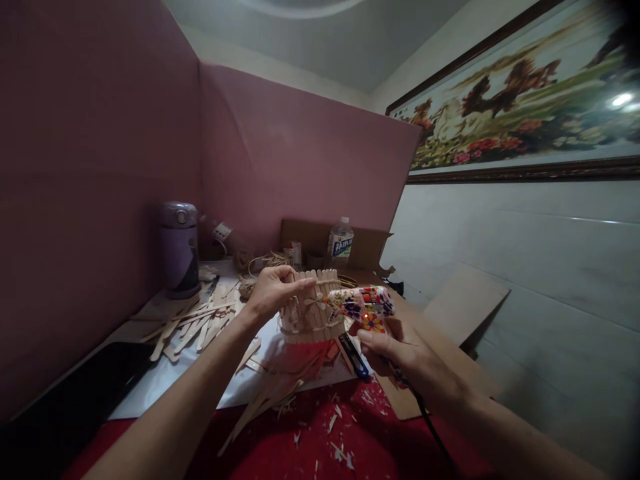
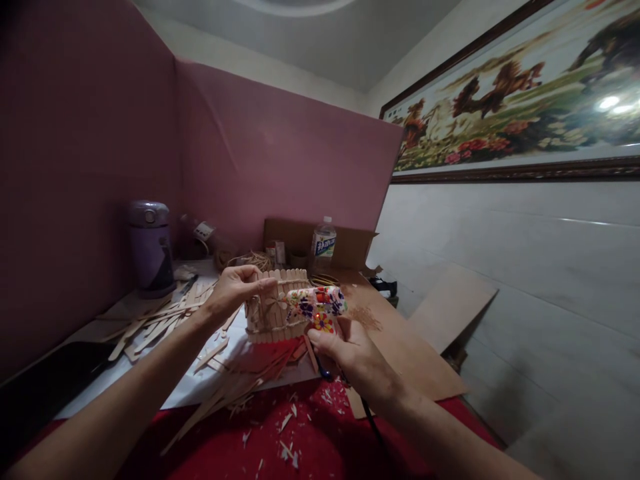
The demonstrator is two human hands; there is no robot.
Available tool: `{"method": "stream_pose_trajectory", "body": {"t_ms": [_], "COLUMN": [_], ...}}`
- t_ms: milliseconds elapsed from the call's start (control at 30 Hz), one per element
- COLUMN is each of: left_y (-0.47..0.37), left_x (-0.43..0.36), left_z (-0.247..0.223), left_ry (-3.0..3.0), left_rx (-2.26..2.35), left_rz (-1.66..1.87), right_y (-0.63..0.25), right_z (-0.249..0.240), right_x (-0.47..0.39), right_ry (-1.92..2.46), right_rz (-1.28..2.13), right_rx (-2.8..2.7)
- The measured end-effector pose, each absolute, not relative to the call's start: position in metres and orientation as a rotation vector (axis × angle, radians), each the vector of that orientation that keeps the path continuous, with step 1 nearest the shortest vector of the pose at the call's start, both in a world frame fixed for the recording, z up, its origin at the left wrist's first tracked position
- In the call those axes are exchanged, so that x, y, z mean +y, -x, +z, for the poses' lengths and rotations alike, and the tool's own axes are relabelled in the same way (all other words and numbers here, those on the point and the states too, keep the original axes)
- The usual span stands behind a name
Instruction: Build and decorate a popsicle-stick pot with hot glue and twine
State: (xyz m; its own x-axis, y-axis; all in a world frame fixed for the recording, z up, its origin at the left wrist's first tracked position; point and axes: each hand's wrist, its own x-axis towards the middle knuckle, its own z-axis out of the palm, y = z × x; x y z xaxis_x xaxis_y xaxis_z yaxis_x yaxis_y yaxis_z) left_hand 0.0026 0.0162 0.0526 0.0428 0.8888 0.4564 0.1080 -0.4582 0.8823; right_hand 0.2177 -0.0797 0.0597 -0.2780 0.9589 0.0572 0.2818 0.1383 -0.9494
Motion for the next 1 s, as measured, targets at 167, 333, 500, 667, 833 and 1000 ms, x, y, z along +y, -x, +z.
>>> {"method": "stream_pose_trajectory", "body": {"t_ms": [167, 333, 500, 667, 833, 1000], "left_y": [-0.0025, -0.0020, -0.0018, -0.0019, -0.0024, -0.0030], "left_x": [0.0159, 0.0175, 0.0174, 0.0165, 0.0156, 0.0157], "left_z": [0.0531, 0.0523, 0.0525, 0.0530, 0.0537, 0.0536], "left_ry": [-1.659, -1.649, -1.629, -1.633, -1.634, -1.636], "left_rx": [1.004, 1.017, 1.008, 0.986, 1.012, 1.005], "left_rz": [1.480, 1.476, 1.468, 1.483, 1.480, 1.492], "right_y": [-0.2153, -0.2149, -0.2157, -0.2153, -0.2167, -0.2181], "right_z": [0.0585, 0.0589, 0.0570, 0.0573, 0.0542, 0.0502], "right_x": [-0.0785, -0.0795, -0.0790, -0.0792, -0.0771, -0.0743], "right_ry": [1.148, 1.180, 1.200, 1.177, 1.156, 1.160], "right_rz": [1.197, 1.179, 1.161, 1.178, 1.196, 1.191], "right_rx": [-1.664, -1.674, -1.635, -1.623, -1.670, -1.653]}}
